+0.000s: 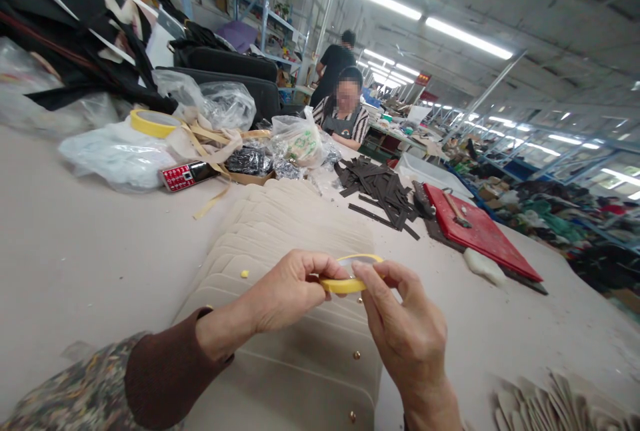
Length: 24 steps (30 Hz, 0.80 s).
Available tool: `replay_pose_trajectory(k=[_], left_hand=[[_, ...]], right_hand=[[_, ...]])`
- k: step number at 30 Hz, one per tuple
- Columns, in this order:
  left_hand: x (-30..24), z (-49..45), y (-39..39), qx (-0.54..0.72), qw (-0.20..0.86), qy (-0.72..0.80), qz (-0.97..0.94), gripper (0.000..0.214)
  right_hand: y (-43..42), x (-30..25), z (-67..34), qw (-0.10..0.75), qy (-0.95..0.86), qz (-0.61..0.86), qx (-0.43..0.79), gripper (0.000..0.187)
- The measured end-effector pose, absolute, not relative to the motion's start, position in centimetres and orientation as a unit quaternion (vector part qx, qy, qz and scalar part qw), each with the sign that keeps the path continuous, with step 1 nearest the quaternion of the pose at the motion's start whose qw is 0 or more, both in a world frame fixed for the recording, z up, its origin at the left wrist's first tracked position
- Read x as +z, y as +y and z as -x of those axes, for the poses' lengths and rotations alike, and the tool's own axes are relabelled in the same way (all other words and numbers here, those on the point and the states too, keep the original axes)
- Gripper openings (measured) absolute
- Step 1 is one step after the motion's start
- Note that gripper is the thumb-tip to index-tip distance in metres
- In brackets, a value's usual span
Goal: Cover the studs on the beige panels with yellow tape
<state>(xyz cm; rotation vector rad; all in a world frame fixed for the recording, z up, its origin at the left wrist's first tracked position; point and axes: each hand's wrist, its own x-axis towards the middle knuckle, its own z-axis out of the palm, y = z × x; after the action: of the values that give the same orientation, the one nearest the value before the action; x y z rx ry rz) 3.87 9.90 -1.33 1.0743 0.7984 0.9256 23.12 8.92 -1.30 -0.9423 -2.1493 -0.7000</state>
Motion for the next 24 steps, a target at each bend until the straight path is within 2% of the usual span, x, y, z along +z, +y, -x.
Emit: replay_pose_trajectory(k=[12,16,19,24], left_hand=[[-2.1,-4.0,10.1,0.414,0.681,0.359,-0.486,0.024],[-2.0,-3.7,9.9,0.374,0.696,0.294,-0.538,0.035],[-1.5,-3.5,9.7,0.356,0.658,0.297,-0.593,0.028],[-1.5,-3.6,9.5,0.384,0.555,0.352,-0.648,0.015]], right_hand=[[9.0,-1.4,-23.2,0.356,-0.829,0.356,-0.243,0.022],[10.0,-2.1,-23.7,0.429,-0.814,0.372,-0.124,0.027],[10.7,-2.7,-23.9,0.477,-0.791,0.382,-0.020,0.029],[11.0,-2.4,-24.4,0.456,-0.783,0.422,0.016,0.033]])
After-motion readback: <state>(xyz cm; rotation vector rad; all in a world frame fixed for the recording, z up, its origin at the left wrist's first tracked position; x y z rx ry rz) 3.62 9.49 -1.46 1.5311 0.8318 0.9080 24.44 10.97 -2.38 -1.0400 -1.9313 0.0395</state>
